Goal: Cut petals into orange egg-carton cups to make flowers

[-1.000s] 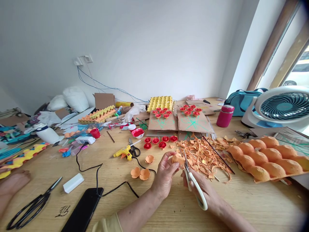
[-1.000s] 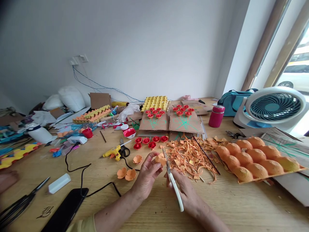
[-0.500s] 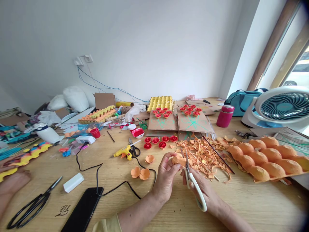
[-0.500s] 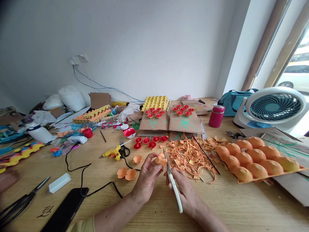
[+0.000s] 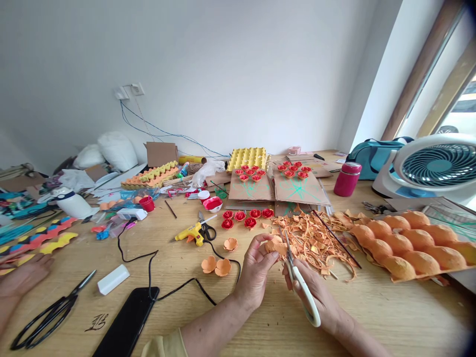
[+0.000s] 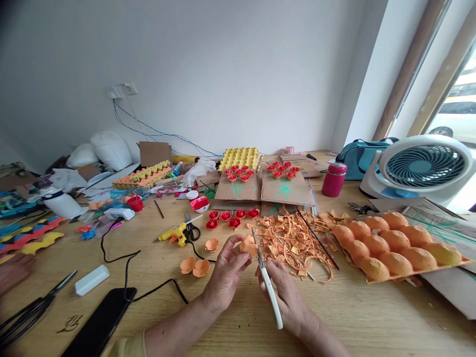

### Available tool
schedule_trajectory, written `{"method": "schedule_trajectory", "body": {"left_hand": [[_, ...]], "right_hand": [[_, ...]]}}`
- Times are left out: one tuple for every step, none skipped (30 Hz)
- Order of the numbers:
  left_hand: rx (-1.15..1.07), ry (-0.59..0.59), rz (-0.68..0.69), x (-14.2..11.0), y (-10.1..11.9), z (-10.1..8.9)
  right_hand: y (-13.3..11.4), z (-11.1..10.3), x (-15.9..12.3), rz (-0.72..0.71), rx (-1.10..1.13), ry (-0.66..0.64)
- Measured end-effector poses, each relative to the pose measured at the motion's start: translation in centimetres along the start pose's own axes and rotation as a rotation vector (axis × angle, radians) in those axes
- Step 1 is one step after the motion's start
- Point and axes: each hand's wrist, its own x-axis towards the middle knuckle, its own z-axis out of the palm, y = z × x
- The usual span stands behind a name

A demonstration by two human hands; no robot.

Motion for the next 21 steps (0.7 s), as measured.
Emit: {"method": "schedule_trajectory", "body": {"left_hand": [[-0.001,0.001,-0.002,-0.02,0.06,0.04],[-0.003,0.002,-0.003,-0.03,0.1,0.06],[-0.005,0.001,-0.003,-0.04,0.15,0.06],[-0.007,-0.001,-0.003,-0.03,0.18,0.05],[-0.009,-0.004,-0.004,-0.02,0.22,0.02],[-0.011,-0.007,-0.005,0.01,0.25,-0.02],[-0.011,-0.011,-0.007,0.05,0.27,-0.06],[-0.011,-0.013,-0.007,0.09,0.3,-0.11],[-0.008,-0.016,-0.007,0.13,0.32,-0.16],[-0.005,-0.016,-0.005,0.18,0.35,-0.21],[0.0,-0.016,-0.003,0.23,0.37,-0.24],[0.004,-0.015,0.0,0.27,0.39,-0.26],[0.007,-0.013,0.002,0.3,0.41,-0.28],[0.008,-0.011,0.003,0.33,0.43,-0.29],[0.009,-0.009,0.004,0.35,0.44,-0.29],[0.009,-0.009,0.005,0.37,0.45,-0.29],[0.008,-0.01,0.005,0.39,0.44,-0.3],[0.005,-0.012,0.005,0.41,0.44,-0.32],[0.001,-0.014,0.007,0.44,0.42,-0.34],[-0.003,-0.015,0.01,0.48,0.41,-0.37],[-0.005,-0.017,0.014,0.52,0.4,-0.41]], "right_hand": [[-0.09,-0.04,0.01,-0.003,-0.002,0.003],[-0.15,-0.07,0.01,-0.004,-0.003,0.007],[-0.18,-0.09,0.0,-0.006,-0.003,0.01],[-0.19,-0.1,-0.01,-0.007,-0.004,0.015],[-0.17,-0.1,-0.03,-0.009,-0.003,0.018],[-0.12,-0.09,-0.06,-0.011,-0.003,0.02],[-0.07,-0.08,-0.1,-0.015,-0.004,0.02],[-0.01,-0.07,-0.14,-0.018,-0.006,0.018],[0.04,-0.06,-0.18,-0.021,-0.009,0.016],[0.09,-0.05,-0.23,-0.021,-0.013,0.013],[0.13,-0.05,-0.27,-0.02,-0.017,0.011],[0.14,-0.05,-0.3,-0.018,-0.019,0.012],[0.15,-0.05,-0.32,-0.016,-0.02,0.012],[0.14,-0.05,-0.34,-0.014,-0.019,0.013],[0.13,-0.05,-0.35,-0.014,-0.019,0.015],[0.11,-0.06,-0.36,-0.015,-0.019,0.017],[0.09,-0.06,-0.36,-0.015,-0.019,0.018],[0.07,-0.06,-0.37,-0.015,-0.02,0.017],[0.07,-0.06,-0.39,-0.014,-0.02,0.017],[0.08,-0.06,-0.4,-0.011,-0.02,0.017],[0.1,-0.06,-0.41,-0.008,-0.019,0.016]]}}
